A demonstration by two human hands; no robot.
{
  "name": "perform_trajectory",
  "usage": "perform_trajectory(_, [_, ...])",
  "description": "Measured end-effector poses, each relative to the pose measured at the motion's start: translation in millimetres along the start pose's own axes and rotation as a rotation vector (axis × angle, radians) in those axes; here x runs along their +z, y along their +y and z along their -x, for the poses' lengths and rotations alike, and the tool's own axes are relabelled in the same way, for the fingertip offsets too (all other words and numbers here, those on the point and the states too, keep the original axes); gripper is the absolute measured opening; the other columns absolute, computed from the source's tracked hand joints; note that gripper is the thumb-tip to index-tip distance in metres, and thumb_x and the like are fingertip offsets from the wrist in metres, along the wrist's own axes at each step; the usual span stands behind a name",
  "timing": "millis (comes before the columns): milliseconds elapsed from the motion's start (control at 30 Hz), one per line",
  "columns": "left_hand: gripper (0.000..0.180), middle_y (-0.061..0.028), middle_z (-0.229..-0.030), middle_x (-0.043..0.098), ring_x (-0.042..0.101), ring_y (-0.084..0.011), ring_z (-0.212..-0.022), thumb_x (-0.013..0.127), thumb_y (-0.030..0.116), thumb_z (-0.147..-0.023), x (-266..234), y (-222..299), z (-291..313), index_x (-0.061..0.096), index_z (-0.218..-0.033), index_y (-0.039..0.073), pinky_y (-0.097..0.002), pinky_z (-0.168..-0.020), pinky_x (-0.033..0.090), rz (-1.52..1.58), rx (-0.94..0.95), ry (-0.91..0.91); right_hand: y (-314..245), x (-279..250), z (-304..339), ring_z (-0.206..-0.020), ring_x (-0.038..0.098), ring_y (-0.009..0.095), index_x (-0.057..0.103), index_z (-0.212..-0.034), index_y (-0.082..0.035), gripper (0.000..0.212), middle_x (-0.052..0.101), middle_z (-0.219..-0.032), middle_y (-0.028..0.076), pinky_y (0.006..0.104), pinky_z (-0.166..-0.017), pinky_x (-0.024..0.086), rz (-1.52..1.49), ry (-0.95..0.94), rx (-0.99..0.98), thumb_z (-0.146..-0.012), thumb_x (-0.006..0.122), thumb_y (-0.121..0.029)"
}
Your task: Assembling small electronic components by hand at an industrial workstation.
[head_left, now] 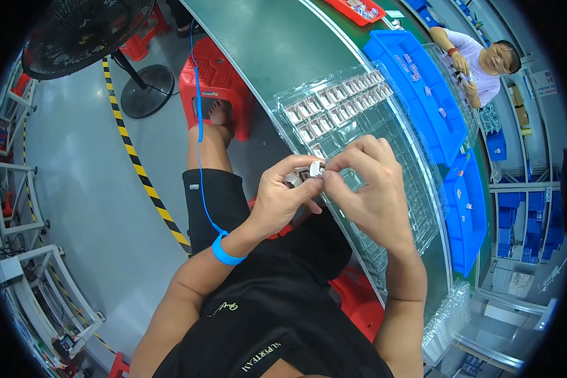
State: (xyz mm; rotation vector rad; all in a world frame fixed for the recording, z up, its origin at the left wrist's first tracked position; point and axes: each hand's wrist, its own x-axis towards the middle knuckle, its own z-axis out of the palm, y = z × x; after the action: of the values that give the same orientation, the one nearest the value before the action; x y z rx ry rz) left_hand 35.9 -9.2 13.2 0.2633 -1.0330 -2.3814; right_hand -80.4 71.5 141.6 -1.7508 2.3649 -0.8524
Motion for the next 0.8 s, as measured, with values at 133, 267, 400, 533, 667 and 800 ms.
perform_trajectory(133, [0.033,-0.0117,-0.106,0.066,0.070,-0.0206,-0.093,0.067,0.011,-0.095,0.5,5.5,0.6,0.057,-0.125,0.000,-0.0304,-0.058,0.063,0.115,-0.026,0.006,6.5,-5.5,3.9,-0.082,0.055,0.025,0.069,-0.080,-0.004,0.006,0.059,-0.083,0.008,0.0363,-0.071,0.045,-0.110,-0.011,0.042,-0.075,0.072,-0.007])
perform_trajectory(267, [0.036,-0.0132,-0.109,0.065,0.070,-0.0229,-0.094,0.067,0.010,-0.094,9.3,6.1,-2.8,0.056,-0.127,0.000,-0.0303,-0.058,0.063,0.134,-0.060,-0.041,15.1,-12.1,19.0,-0.081,0.057,0.024,0.068,-0.079,-0.003,0.006,0.059,-0.083,0.008,0.0356,-0.070,0.046,-0.141,0.030,0.062,-0.074,0.071,-0.005])
perform_trajectory(400, [0.038,-0.0170,-0.112,0.066,0.071,-0.0256,-0.092,0.066,0.010,-0.094,31.8,12.4,-15.1,0.054,-0.128,0.000,-0.0292,-0.055,0.063,0.057,-0.110,-0.075,45.7,-50.9,53.0,-0.080,0.061,0.025,0.065,-0.079,-0.002,0.007,0.060,-0.083,0.009,0.0340,-0.071,0.047,-0.145,0.162,0.183,-0.075,0.068,-0.006])
perform_trajectory(533, [0.038,-0.0221,-0.115,0.066,0.071,-0.0283,-0.093,0.066,0.009,-0.092,71.3,37.6,-34.8,0.055,-0.127,-0.002,-0.0305,-0.055,0.063,-0.166,-0.195,-0.240,127.8,-84.7,120.6,-0.082,0.060,0.026,0.066,-0.082,-0.001,0.010,0.063,-0.085,0.011,0.0365,-0.074,0.046,-0.027,0.409,0.384,-0.080,0.067,-0.011])
perform_trajectory(667, [0.042,-0.0239,-0.113,0.065,0.071,-0.0295,-0.091,0.065,0.021,-0.092,159.1,37.5,-75.1,0.054,-0.127,0.001,-0.0325,-0.054,0.063,-0.505,-0.362,-0.527,200.0,-111.4,229.1,-0.081,0.058,0.026,0.067,-0.084,-0.002,0.011,0.064,-0.085,0.010,0.0361,-0.072,0.045,0.153,0.661,0.649,-0.082,0.068,-0.013])
perform_trajectory(800, [0.036,-0.0114,-0.105,0.066,0.070,-0.0215,-0.088,0.066,0.026,-0.092,260.7,-11.1,-119.0,0.059,-0.119,0.004,-0.0275,-0.054,0.058,-0.835,-0.538,-0.805,205.3,-110.1,291.8,-0.078,0.059,0.022,0.067,-0.085,-0.003,0.010,0.063,-0.086,0.009,0.0335,-0.068,0.045,0.078,0.824,0.760,-0.084,0.068,-0.013])
